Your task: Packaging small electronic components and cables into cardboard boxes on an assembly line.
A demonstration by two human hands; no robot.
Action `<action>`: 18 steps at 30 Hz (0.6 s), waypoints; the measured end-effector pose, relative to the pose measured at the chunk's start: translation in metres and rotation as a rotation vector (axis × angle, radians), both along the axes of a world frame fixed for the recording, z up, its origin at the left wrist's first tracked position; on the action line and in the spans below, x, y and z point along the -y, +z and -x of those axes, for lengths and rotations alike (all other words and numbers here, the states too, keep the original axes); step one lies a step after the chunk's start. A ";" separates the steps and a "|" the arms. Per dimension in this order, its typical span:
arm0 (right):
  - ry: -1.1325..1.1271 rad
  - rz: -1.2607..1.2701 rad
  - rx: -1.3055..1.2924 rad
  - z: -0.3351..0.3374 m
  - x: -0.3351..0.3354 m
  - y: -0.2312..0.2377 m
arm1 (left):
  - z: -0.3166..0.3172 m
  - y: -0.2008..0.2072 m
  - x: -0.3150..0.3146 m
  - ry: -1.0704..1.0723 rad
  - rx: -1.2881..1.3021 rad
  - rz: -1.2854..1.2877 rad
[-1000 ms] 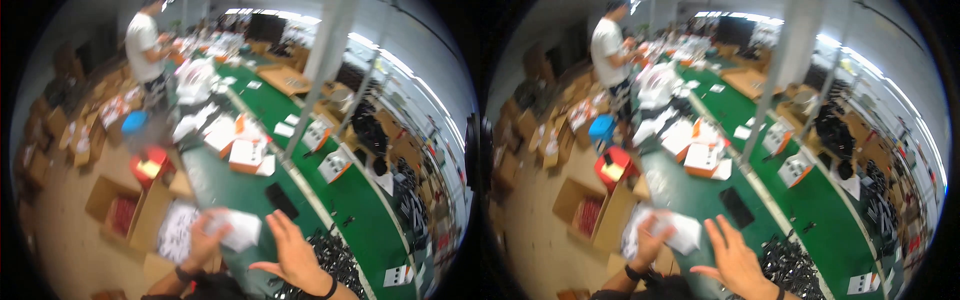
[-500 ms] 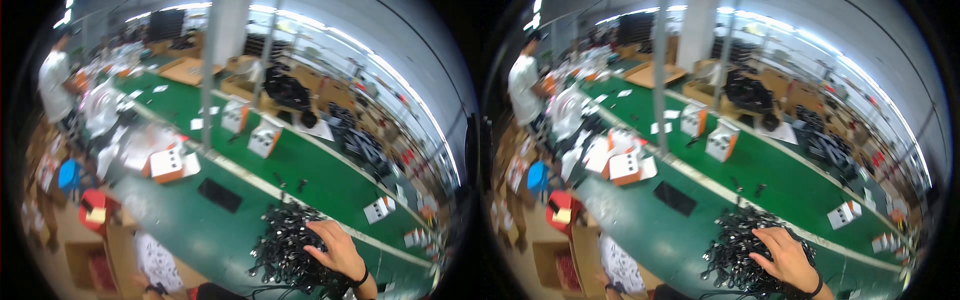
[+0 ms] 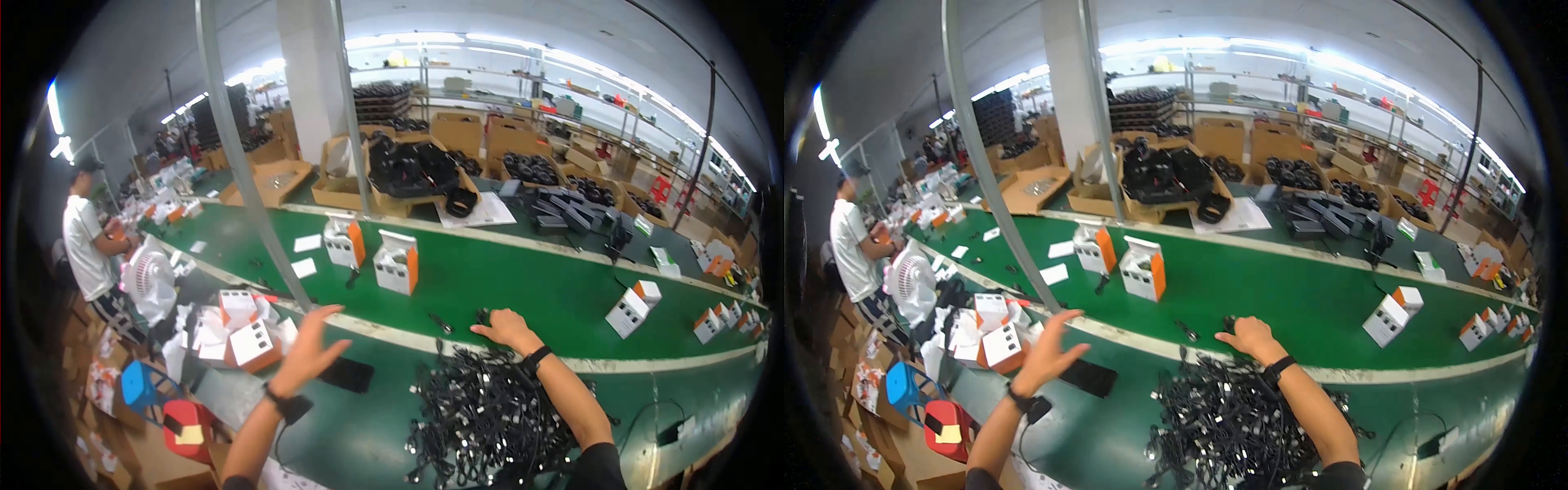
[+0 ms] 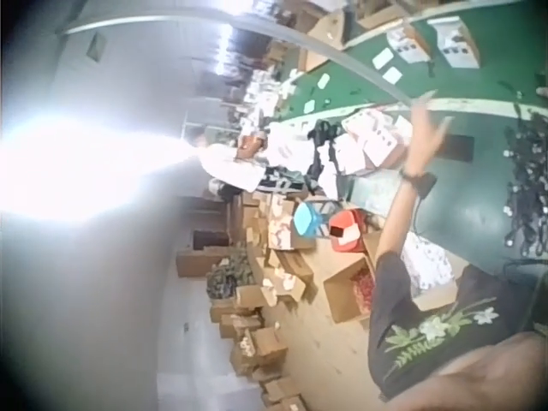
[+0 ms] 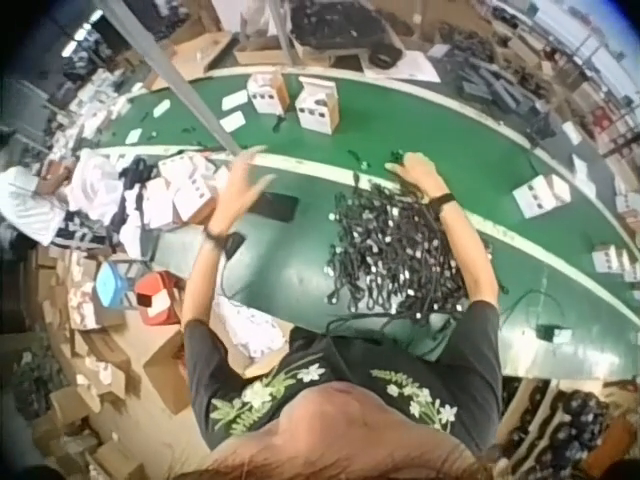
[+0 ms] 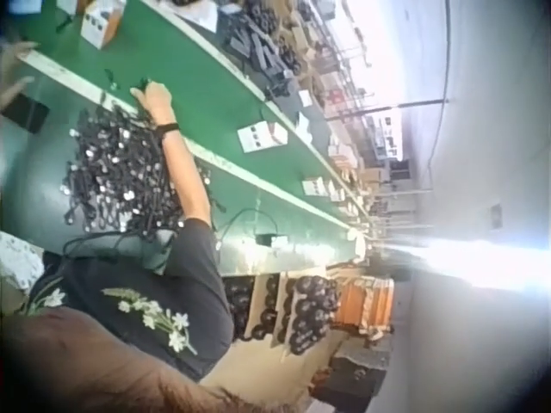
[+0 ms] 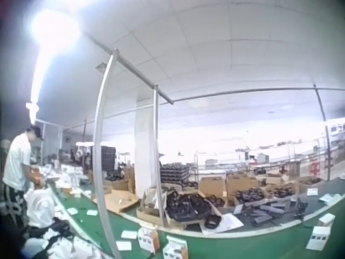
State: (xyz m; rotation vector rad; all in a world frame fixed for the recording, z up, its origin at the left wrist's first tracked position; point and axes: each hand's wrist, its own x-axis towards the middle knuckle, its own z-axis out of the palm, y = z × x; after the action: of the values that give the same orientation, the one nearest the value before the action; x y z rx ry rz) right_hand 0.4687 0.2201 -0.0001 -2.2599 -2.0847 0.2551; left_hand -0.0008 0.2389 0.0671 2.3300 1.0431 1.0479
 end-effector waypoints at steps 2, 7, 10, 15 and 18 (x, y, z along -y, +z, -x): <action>0.022 -0.169 -0.071 0.000 -0.006 -0.015 | -0.033 -0.026 -0.063 -0.073 -0.124 -0.005; -0.032 -0.131 -0.047 -0.009 -0.016 -0.039 | -0.104 -0.058 -0.212 -0.056 -0.061 0.180; -0.038 -0.027 -0.185 -0.003 -0.012 -0.031 | -0.097 -0.071 -0.250 -0.081 0.101 0.254; -0.115 0.019 -0.068 -0.031 0.007 -0.005 | -0.165 -0.049 -0.214 -0.047 0.001 0.351; -0.076 -0.067 0.012 -0.027 0.017 0.012 | -0.156 -0.029 -0.166 -0.015 -0.013 0.286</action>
State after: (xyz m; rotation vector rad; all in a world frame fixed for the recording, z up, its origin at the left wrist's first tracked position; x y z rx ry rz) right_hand 0.4954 0.2034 0.0121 -2.3012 -1.9766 0.1650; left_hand 0.1555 0.4045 0.0378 2.1135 1.0994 0.8185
